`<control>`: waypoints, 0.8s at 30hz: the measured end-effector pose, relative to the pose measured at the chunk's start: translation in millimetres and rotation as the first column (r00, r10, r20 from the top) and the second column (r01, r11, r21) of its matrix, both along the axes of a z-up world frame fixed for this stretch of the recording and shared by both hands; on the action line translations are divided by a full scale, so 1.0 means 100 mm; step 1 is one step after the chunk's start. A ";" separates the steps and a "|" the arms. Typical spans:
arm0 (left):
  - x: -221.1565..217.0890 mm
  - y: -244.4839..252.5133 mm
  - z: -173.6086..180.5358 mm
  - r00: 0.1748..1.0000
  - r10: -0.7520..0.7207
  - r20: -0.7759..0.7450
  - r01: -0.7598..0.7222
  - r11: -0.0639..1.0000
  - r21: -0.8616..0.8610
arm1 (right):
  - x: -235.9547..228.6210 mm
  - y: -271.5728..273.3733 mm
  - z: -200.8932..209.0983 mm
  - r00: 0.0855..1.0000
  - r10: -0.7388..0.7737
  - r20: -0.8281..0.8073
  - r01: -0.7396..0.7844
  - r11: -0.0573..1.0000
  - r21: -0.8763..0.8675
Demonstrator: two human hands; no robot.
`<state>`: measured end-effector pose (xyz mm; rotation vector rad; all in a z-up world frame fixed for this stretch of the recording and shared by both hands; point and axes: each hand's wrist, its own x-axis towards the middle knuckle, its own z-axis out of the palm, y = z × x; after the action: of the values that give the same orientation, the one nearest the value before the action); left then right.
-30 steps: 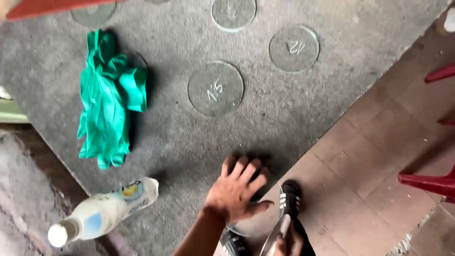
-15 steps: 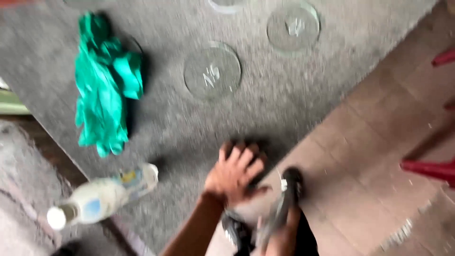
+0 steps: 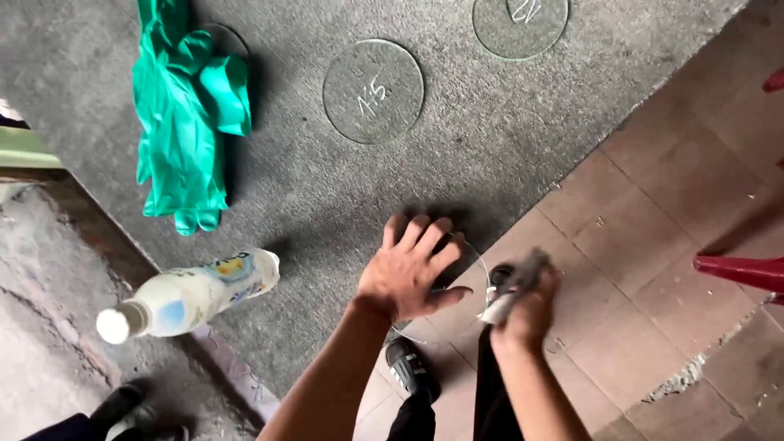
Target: Marking circular glass pieces with a marker and using a hand tool to process the edges on a workbench.
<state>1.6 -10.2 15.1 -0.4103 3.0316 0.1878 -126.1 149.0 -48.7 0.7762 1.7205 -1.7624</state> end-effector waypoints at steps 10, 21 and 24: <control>-0.01 -0.11 -0.10 0.998 -0.043 -0.053 0.050 0.990 0.135 | 1.21 0.71 0.25 0.982 0.158 -0.102 -0.146 0.982 0.121; 0.03 -0.06 -0.07 0.996 -0.024 -0.082 0.040 0.981 0.191 | 1.33 1.19 -0.41 0.963 0.173 -0.206 -0.169 0.985 0.036; 0.03 -0.07 -0.04 0.993 -0.020 -0.114 0.042 0.980 0.194 | 1.38 0.95 -0.08 0.865 0.204 -0.458 -0.194 0.979 0.071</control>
<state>4.2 -16.9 10.9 -0.3476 3.0852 0.5191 11.9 244.0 -56.2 0.1689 2.0399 -1.8857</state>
